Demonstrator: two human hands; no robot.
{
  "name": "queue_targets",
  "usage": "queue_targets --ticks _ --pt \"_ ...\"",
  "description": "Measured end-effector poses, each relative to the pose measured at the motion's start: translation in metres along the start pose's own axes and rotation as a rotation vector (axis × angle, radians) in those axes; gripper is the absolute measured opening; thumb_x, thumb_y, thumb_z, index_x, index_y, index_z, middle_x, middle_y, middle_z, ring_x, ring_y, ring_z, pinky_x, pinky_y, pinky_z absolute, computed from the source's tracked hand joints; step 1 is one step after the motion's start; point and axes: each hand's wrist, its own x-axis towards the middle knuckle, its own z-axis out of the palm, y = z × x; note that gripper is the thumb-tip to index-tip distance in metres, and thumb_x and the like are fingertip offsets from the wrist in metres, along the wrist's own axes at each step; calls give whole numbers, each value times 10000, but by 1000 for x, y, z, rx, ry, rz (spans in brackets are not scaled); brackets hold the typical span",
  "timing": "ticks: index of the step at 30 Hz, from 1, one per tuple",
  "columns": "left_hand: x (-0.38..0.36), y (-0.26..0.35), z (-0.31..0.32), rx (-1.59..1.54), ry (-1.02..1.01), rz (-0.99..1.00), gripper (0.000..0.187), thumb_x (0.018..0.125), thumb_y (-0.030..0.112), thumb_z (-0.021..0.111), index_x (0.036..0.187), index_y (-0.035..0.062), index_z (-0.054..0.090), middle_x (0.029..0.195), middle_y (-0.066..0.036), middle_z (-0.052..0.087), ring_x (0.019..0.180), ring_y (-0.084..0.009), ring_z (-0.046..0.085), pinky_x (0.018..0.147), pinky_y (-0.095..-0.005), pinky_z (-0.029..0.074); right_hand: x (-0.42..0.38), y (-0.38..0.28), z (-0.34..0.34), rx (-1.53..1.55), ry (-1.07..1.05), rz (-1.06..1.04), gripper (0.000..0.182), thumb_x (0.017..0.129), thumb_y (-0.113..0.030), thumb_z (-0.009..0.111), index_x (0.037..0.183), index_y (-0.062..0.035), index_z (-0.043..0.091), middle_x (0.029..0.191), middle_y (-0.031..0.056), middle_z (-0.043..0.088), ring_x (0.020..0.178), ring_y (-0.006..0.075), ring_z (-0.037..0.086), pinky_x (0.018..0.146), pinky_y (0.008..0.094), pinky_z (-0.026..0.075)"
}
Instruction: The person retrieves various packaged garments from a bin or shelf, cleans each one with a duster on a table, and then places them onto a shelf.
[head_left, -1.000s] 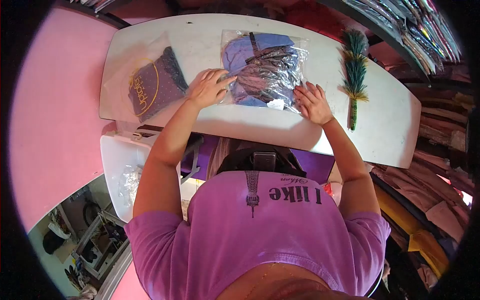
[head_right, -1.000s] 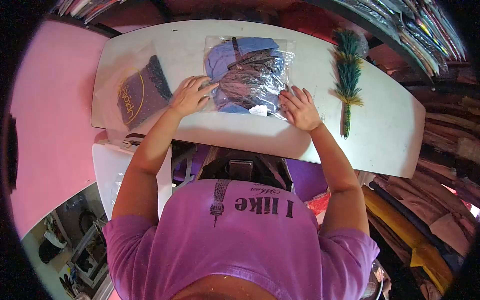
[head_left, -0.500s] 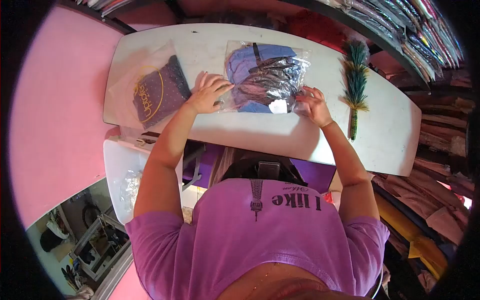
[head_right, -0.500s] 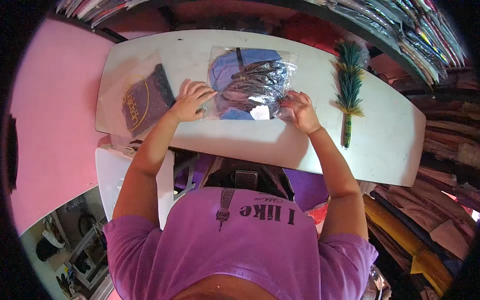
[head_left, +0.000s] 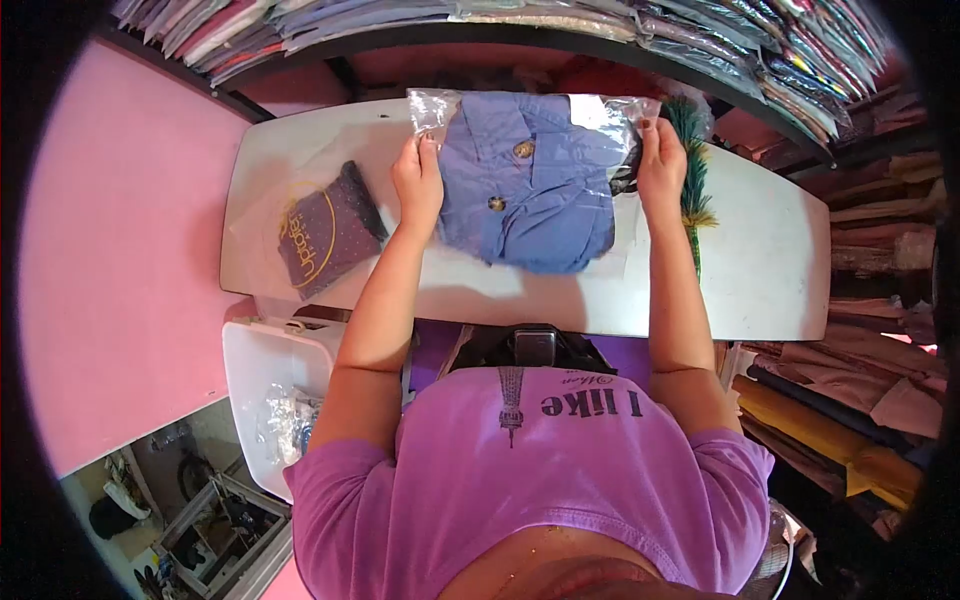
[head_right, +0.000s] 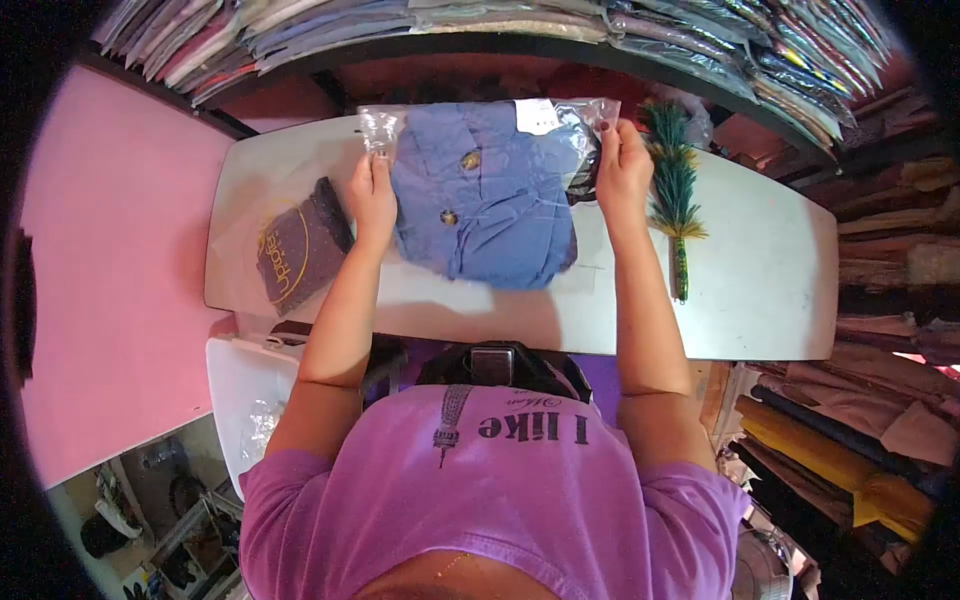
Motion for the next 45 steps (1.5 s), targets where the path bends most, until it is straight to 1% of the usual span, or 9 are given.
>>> queue_targets --ticks 3,6,10,15,23,28,35,38,45 --pt "-7 -31 13 248 -57 12 244 897 241 463 920 25 573 770 -188 623 708 -373 597 614 -439 446 -9 51 16 -435 9 19 246 903 -233 470 928 -23 596 787 250 599 746 413 590 623 450 443" --pt "-46 -93 25 642 -279 -248 267 868 212 489 1066 34 471 853 -204 610 777 -413 589 697 -457 449 -58 160 41 -525 -213 279 410 856 -331 513 1174 -73 484 836 271 614 825 437 591 733 479 458" --pt "-66 -85 24 600 -317 -339 361 821 182 520 1135 64 386 872 -211 603 816 -431 576 707 -497 441 -79 127 44 -293 -287 523 611 798 -260 560 1330 -152 280 830 231 619 758 415 604 674 463 476" --pt "-84 -113 10 573 -319 153 201 758 171 603 934 95 539 892 -140 615 798 -347 599 707 -450 461 -113 145 40 -318 -198 130 231 779 -82 594 1001 -62 532 701 112 609 640 249 614 598 357 486" --pt "-62 -66 -9 864 -575 -156 192 712 128 622 872 209 692 866 -75 668 850 -274 626 754 -346 487 -107 125 30 -423 -425 116 113 729 -94 591 811 -130 660 744 150 636 710 331 622 648 420 498" --pt "-35 -87 -19 455 -669 -361 151 724 174 617 847 178 705 878 -99 672 867 -242 637 768 -340 488 -71 71 19 -587 -392 86 157 706 -49 579 792 -147 665 728 138 633 680 323 616 621 402 490" --pt "28 61 -51 256 -352 63 297 736 103 652 1026 46 619 893 -112 657 831 -207 632 735 -323 484 17 -43 -11 -398 -144 -252 180 727 28 561 833 -94 639 843 121 653 805 321 600 763 383 451" --pt "61 93 -56 195 -210 437 353 719 40 665 1061 20 582 1032 -105 616 903 -171 608 765 -312 477 53 -73 -25 -106 -137 -299 225 778 60 504 906 -71 635 742 109 622 662 150 597 600 286 463" --pt "144 209 -75 -299 -407 347 464 775 -27 603 1208 55 461 1025 -72 533 784 -85 555 688 -217 456 145 -186 -88 188 -195 -332 179 855 -21 494 1000 -67 587 654 -38 501 536 33 440 465 187 332"
